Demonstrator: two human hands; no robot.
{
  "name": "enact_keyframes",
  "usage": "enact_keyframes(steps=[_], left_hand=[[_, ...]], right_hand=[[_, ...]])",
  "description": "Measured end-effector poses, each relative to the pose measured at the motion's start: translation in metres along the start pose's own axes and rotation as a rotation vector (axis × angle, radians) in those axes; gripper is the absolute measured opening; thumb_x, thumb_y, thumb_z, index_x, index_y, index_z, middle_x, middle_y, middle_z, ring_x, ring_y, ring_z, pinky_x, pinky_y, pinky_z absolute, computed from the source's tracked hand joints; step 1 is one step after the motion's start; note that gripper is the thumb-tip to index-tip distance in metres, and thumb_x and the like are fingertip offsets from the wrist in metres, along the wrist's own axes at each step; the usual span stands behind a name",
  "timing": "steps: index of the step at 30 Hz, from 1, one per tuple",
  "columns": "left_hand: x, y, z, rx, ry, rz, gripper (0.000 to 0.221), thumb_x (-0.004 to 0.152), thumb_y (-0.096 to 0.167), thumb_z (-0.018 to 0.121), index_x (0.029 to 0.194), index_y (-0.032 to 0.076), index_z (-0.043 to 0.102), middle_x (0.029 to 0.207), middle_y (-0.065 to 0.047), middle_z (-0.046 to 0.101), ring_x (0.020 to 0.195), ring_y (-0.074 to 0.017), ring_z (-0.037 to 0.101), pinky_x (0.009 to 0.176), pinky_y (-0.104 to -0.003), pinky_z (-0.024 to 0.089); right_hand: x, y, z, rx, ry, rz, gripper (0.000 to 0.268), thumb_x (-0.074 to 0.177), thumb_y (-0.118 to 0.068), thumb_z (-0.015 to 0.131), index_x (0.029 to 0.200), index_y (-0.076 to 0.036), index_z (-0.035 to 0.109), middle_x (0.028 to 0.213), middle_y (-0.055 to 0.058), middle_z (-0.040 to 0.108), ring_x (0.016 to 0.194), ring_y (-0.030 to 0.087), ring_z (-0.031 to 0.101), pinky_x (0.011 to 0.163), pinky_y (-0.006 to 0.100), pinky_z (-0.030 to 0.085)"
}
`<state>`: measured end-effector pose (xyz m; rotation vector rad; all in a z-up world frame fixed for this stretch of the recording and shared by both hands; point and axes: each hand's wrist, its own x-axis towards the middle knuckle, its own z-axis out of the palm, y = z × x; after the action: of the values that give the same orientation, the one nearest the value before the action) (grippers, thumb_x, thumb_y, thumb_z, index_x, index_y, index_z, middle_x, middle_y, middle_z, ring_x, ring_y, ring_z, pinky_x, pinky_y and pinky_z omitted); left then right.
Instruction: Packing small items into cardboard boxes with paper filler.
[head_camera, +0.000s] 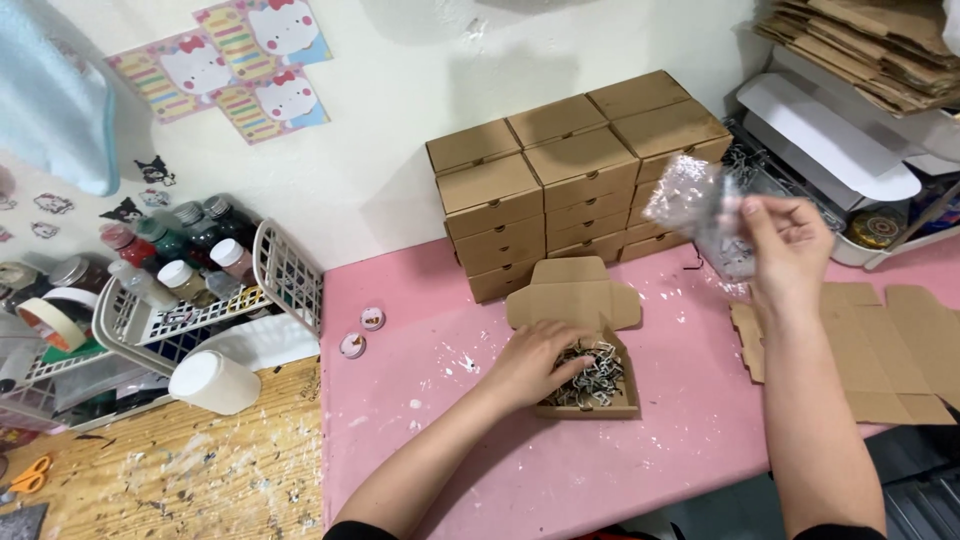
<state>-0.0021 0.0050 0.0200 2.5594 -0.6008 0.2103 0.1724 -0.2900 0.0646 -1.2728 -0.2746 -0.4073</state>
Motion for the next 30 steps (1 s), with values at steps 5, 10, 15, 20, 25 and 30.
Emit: enact_keyframes(steps=[5,10,15,20,25,30], left_hand=[[0.015,-0.005,-0.001,-0.569,0.230,-0.141,0.070,0.095,0.038,0.073,0.150,0.011,0.040,0.146,-0.013,0.050,0.134,-0.0253,0.048,0.106,-0.045,0.044],[0.019,-0.038,-0.004,-0.956,0.323,-0.304,0.023,0.096,0.028,0.072,0.107,0.008,0.076,0.125,-0.004,0.075,0.103,-0.0143,0.069,0.087,-0.031,0.057],[0.017,-0.063,-0.027,-0.774,0.367,-0.383,0.020,0.096,0.027,0.072,0.103,0.009,0.078,0.096,-0.003,0.078,0.084,-0.0116,0.068,0.079,-0.028,0.057],[0.013,-0.064,-0.049,-0.746,0.356,-0.308,0.020,0.095,0.024,0.073,0.105,0.007,0.077,0.098,-0.004,0.078,0.092,-0.0099,0.071,0.085,-0.027,0.057],[0.010,-0.066,-0.058,-0.744,0.327,-0.359,0.021,0.096,0.022,0.073,0.106,0.004,0.076,0.097,-0.007,0.079,0.091,-0.0113,0.071,0.084,-0.029,0.057],[0.008,-0.068,-0.070,-0.759,0.319,-0.304,0.021,0.097,0.020,0.070,0.109,0.003,0.075,0.099,-0.007,0.080,0.093,-0.0119,0.073,0.086,-0.029,0.059]], right_hand=[[-0.047,0.000,0.036,0.040,-0.289,0.216,0.007,0.100,-0.003,0.064,0.107,-0.004,0.068,0.104,0.015,0.075,0.091,0.022,0.074,0.082,0.037,0.064],[-0.058,0.027,0.041,-0.170,-0.762,0.290,0.013,0.090,-0.010,0.071,0.102,-0.008,0.074,0.109,0.012,0.079,0.093,0.021,0.075,0.078,0.035,0.061],[0.003,0.027,0.006,-1.014,-0.180,-0.060,0.033,0.092,-0.017,0.079,0.123,-0.008,0.071,0.120,0.012,0.072,0.108,0.027,0.067,0.096,0.041,0.054],[0.080,0.101,-0.054,-1.170,-0.289,-0.020,0.035,0.088,-0.016,0.082,0.121,-0.009,0.075,0.112,0.014,0.075,0.097,0.030,0.071,0.094,0.042,0.054],[0.098,0.064,-0.050,-0.978,-0.213,0.251,0.014,0.093,-0.017,0.079,0.105,-0.010,0.080,0.100,0.010,0.079,0.083,0.018,0.076,0.083,0.033,0.062],[0.105,0.034,-0.059,-0.671,-0.076,-0.073,0.006,0.105,-0.001,0.073,0.109,0.000,0.077,0.100,0.010,0.076,0.086,0.013,0.072,0.073,0.025,0.057]])
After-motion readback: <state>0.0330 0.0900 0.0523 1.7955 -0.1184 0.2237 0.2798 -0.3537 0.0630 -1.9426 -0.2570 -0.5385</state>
